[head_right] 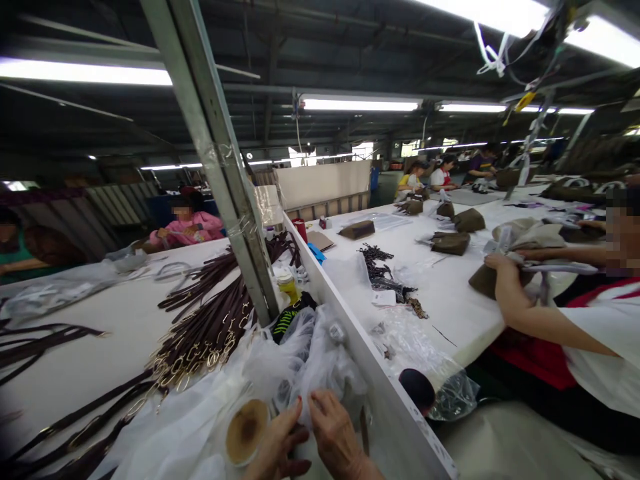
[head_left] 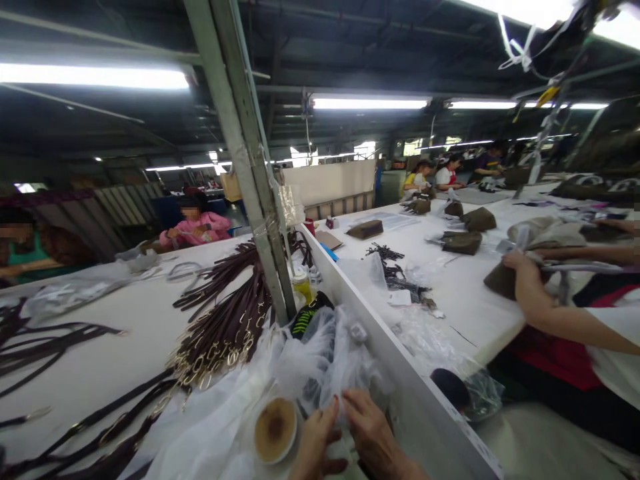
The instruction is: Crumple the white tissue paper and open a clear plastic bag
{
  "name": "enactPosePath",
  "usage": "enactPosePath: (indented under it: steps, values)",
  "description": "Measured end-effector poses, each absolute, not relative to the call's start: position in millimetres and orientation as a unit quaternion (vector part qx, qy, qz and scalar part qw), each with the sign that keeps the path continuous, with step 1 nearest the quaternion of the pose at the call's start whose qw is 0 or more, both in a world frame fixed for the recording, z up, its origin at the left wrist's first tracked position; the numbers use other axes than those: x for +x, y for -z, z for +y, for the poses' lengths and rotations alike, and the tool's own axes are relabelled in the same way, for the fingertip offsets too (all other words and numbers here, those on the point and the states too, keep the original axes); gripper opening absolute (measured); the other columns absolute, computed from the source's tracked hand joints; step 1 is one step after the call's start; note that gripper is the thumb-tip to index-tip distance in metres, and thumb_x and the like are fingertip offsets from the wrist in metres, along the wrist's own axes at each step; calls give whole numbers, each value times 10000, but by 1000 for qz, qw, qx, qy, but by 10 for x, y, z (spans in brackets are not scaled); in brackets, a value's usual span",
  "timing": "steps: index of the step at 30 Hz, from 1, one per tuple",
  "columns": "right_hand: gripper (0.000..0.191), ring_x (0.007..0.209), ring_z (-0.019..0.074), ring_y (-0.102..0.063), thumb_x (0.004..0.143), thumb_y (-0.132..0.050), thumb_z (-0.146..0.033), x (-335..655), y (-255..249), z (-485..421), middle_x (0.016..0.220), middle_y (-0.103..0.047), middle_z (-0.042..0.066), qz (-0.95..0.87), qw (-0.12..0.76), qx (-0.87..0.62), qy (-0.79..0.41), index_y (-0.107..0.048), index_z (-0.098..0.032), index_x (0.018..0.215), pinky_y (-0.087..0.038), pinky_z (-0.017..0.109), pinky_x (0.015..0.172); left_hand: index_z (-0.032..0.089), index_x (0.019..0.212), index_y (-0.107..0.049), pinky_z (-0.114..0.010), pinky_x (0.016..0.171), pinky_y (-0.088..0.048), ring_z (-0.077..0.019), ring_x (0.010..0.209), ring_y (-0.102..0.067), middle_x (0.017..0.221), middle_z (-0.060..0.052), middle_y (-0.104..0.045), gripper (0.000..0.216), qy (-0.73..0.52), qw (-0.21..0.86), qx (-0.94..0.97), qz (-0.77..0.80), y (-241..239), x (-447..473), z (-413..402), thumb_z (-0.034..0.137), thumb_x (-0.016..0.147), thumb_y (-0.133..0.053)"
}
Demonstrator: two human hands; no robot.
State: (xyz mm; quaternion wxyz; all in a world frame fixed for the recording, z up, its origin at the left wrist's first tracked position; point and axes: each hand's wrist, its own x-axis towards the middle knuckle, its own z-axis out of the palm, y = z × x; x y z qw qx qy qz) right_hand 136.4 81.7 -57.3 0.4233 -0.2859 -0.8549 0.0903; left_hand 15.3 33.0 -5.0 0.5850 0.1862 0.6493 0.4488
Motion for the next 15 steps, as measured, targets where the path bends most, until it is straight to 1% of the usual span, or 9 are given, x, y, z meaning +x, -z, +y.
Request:
enactPosePath:
  steps: [2, 3, 5, 7, 9, 10, 12, 14, 15]
  values:
    - [370, 903, 174, -600, 813, -393, -72, 1429, 551, 762, 1000, -647, 89, -870, 409, -253, -113, -561, -172, 1126, -559, 287, 787, 146, 888, -627, -331, 551, -473, -264, 793, -613, 925, -135, -649, 766, -439, 605, 187, 638, 119, 257, 530, 804, 498, -574]
    - [355, 907, 177, -600, 800, -408, -86, 1479, 551, 743, 1001, -650, 82, -875, 400, -238, -136, -573, -182, 1099, -555, 295, 797, 132, 830, -628, -331, 555, -462, -245, 723, -603, 828, -129, -653, 739, -441, 589, 198, 648, 162, 281, 591, 789, 495, -574]
    - [337, 990, 200, -589, 772, -440, -122, 1593, 580, 749, 1058, -644, 73, -862, 396, -248, -199, -598, -213, 1055, -532, 345, 871, 121, 725, -624, -349, 584, -444, -233, 646, -567, 709, -125, -641, 664, -455, 522, 231, 683, 249, 280, 663, 719, 437, -623]
    - [329, 1129, 213, -541, 809, -426, -193, 1673, 639, 844, 1177, -604, 73, -801, 415, -337, -269, -603, -236, 1084, -477, 385, 973, 122, 669, -630, -368, 634, -425, -249, 645, -549, 655, -125, -637, 581, -464, 466, 264, 706, 307, 238, 688, 630, 388, -651]
    - [374, 1239, 216, -465, 880, -354, -301, 1671, 719, 1032, 1309, -520, 93, -708, 426, -472, -308, -571, -234, 1178, -405, 417, 1053, 124, 659, -647, -374, 664, -412, -266, 653, -550, 614, -114, -637, 506, -466, 436, 293, 712, 311, 194, 673, 569, 419, -629]
    - [416, 1278, 230, -425, 890, -342, -358, 1640, 766, 1148, 1360, -472, 112, -669, 421, -526, -314, -540, -215, 1227, -368, 440, 1080, 127, 666, -656, -370, 659, -410, -267, 646, -551, 591, -100, -633, 482, -467, 425, 305, 712, 293, 178, 652, 557, 454, -604]
    - [533, 1303, 285, -388, 844, -429, -434, 1547, 876, 1383, 1395, -422, 168, -632, 405, -585, -308, -484, -147, 1289, -336, 489, 1091, 141, 698, -673, -352, 618, -414, -255, 608, -553, 546, -64, -618, 463, -464, 413, 320, 716, 228, 148, 588, 553, 523, -556]
    - [609, 1273, 322, -418, 764, -536, -386, 1461, 1007, 1566, 1351, -462, 204, -635, 392, -595, -297, -470, -90, 1291, -367, 501, 1066, 162, 690, -677, -342, 560, -413, -240, 529, -537, 482, -36, -582, 446, -438, 396, 319, 741, 140, 87, 507, 565, 572, -527]
    - [598, 1243, 322, -453, 740, -551, -335, 1435, 1076, 1626, 1308, -505, 204, -639, 388, -598, -289, -481, -81, 1276, -392, 492, 1049, 174, 684, -678, -343, 559, -424, -243, 525, -546, 478, -32, -581, 425, -425, 380, 313, 760, 90, 27, 468, 559, 588, -528]
